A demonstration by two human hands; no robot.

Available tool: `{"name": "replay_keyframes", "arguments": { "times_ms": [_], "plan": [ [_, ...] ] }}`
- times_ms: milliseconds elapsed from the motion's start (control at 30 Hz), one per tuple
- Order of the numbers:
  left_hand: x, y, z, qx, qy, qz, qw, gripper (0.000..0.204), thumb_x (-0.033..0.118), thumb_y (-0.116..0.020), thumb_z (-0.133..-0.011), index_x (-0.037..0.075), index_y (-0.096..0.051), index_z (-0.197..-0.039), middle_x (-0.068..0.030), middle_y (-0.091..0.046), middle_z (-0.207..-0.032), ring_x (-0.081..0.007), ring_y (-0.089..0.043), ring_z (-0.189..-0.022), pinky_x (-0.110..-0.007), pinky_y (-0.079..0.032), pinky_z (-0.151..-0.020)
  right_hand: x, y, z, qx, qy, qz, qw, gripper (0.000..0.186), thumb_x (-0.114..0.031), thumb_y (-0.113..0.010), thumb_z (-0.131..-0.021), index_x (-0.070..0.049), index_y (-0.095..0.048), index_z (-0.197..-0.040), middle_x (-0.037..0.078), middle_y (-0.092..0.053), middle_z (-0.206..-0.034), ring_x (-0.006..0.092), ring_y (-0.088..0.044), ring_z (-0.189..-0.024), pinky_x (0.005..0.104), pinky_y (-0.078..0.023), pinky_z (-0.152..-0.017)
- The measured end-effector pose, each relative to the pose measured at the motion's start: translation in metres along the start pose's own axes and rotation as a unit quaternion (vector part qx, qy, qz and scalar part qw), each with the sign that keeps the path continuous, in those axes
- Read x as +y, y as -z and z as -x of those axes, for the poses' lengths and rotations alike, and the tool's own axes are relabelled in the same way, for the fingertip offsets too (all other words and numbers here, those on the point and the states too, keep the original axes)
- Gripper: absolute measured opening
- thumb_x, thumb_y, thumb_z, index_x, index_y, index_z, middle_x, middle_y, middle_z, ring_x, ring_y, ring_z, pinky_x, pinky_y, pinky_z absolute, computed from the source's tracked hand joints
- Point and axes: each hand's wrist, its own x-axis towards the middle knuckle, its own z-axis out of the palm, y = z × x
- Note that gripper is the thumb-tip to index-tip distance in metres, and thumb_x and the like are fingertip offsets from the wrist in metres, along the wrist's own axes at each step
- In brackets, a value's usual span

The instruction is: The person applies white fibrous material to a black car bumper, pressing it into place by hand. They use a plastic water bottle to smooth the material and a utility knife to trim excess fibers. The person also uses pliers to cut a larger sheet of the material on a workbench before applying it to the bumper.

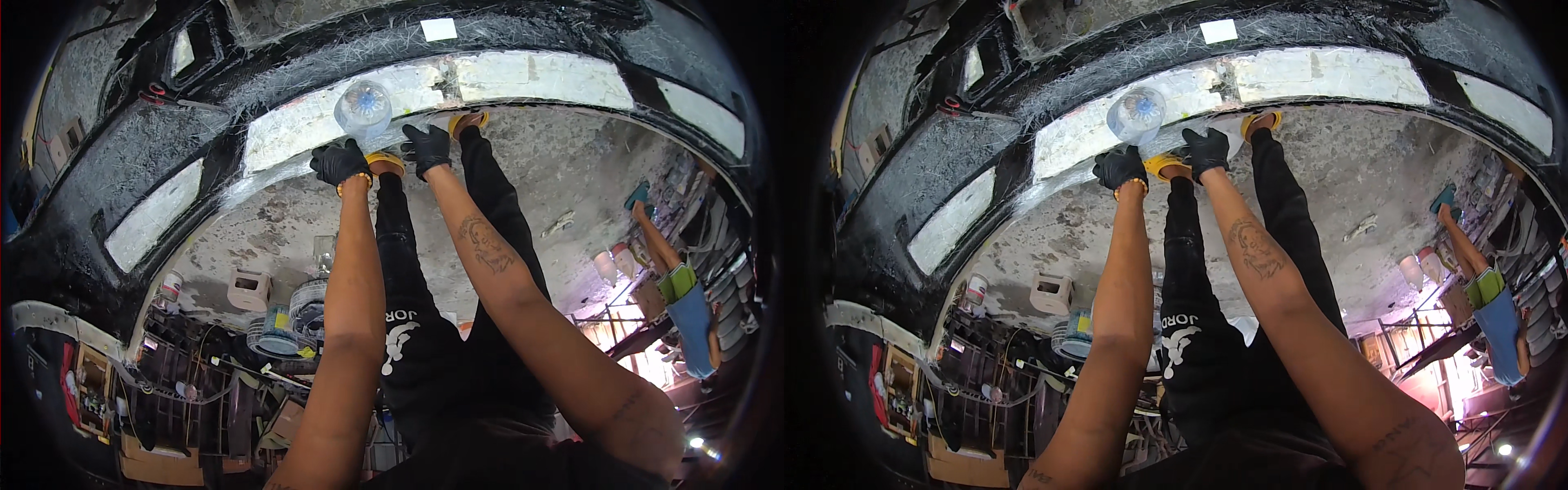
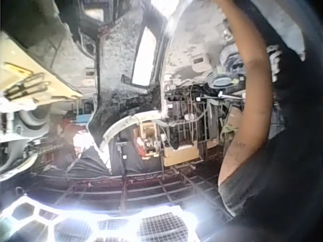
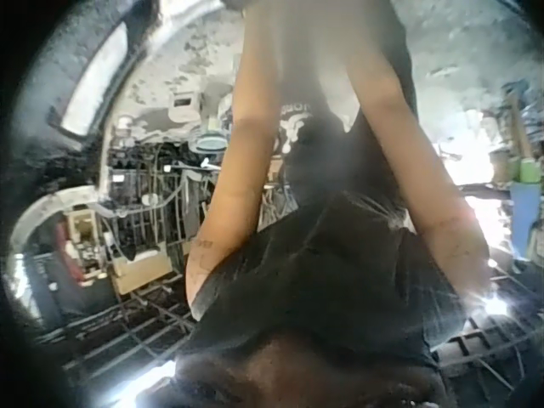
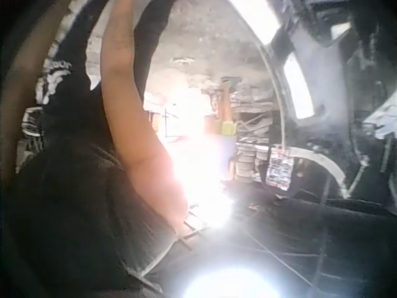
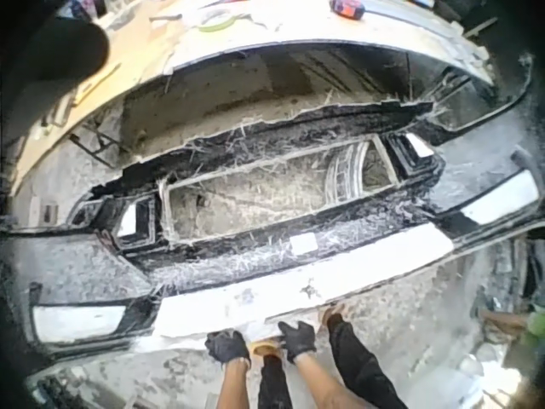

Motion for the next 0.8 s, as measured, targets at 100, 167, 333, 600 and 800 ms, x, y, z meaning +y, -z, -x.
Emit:
{"name": "replay_keyframes", "arguments": {
  "times_ms": [100,167,333,600,800],
  "plan": [
    [0.005,0.003,0.004,-0.009,0.001,0.011,1.000,0.049,0.043,-0.063,-0.081,-0.002,-0.068,-0.100,-0.0173,-0.044,-0.128,-0.0348,-0.041,-0.117,-0.050,-0.040,-0.094,0.007,0.006,-0.009,0.006,0.004,0.040,0.999,0.080,-0.013,-0.074,-0.076,0.015,-0.029,-0.135,0.016,-0.063,-0.088,0.0185,-0.062,-0.055,0.0292,-0.046,-0.039],
    [0.009,0.007,0.005,-0.016,-0.002,0.003,1.000,0.049,0.043,-0.063,-0.081,-0.002,-0.068,-0.100,-0.0173,-0.044,-0.128,-0.0347,-0.042,-0.116,-0.050,-0.040,-0.093,0.015,0.006,-0.017,0.012,0.050,0.067,0.996,0.078,-0.014,-0.074,-0.076,0.015,-0.032,-0.134,0.016,-0.063,-0.087,0.0182,-0.062,-0.056,0.0293,-0.046,-0.039],
    [0.004,-0.002,-0.001,0.011,-0.004,-0.010,1.000,0.050,0.043,-0.064,-0.080,-0.003,-0.068,-0.099,-0.0164,-0.047,-0.121,-0.0337,-0.044,-0.110,-0.049,-0.042,-0.089,0.022,0.003,-0.026,0.047,0.088,0.073,0.992,0.029,-0.016,-0.074,-0.072,0.009,-0.059,-0.075,0.013,-0.062,-0.065,0.0193,-0.057,-0.046,0.0344,-0.045,-0.044],
    [-0.039,-0.004,-0.007,0.066,-0.137,0.139,0.979,0.049,0.044,-0.068,-0.078,-0.003,-0.068,-0.095,-0.0209,-0.060,-0.103,-0.0354,-0.058,-0.097,-0.045,-0.047,-0.084,0.007,-0.003,-0.014,0.033,0.012,0.093,0.995,0.053,-0.013,-0.074,-0.077,0.012,-0.051,-0.118,0.014,-0.063,-0.075,0.0183,-0.060,-0.050,0.0305,-0.044,-0.038],
    [-0.038,0.059,0.036,0.131,-0.390,0.171,0.895,0.028,0.010,-0.071,-0.074,0.005,-0.065,-0.101,-0.0182,-0.062,-0.098,-0.0342,-0.059,-0.098,-0.043,-0.046,-0.086,0.012,0.002,-0.025,0.051,0.028,0.081,0.995,0.038,-0.014,-0.074,-0.075,0.013,-0.057,-0.096,0.015,-0.063,-0.068,0.0194,-0.061,-0.046,0.0331,-0.044,-0.038]
  ]
}}
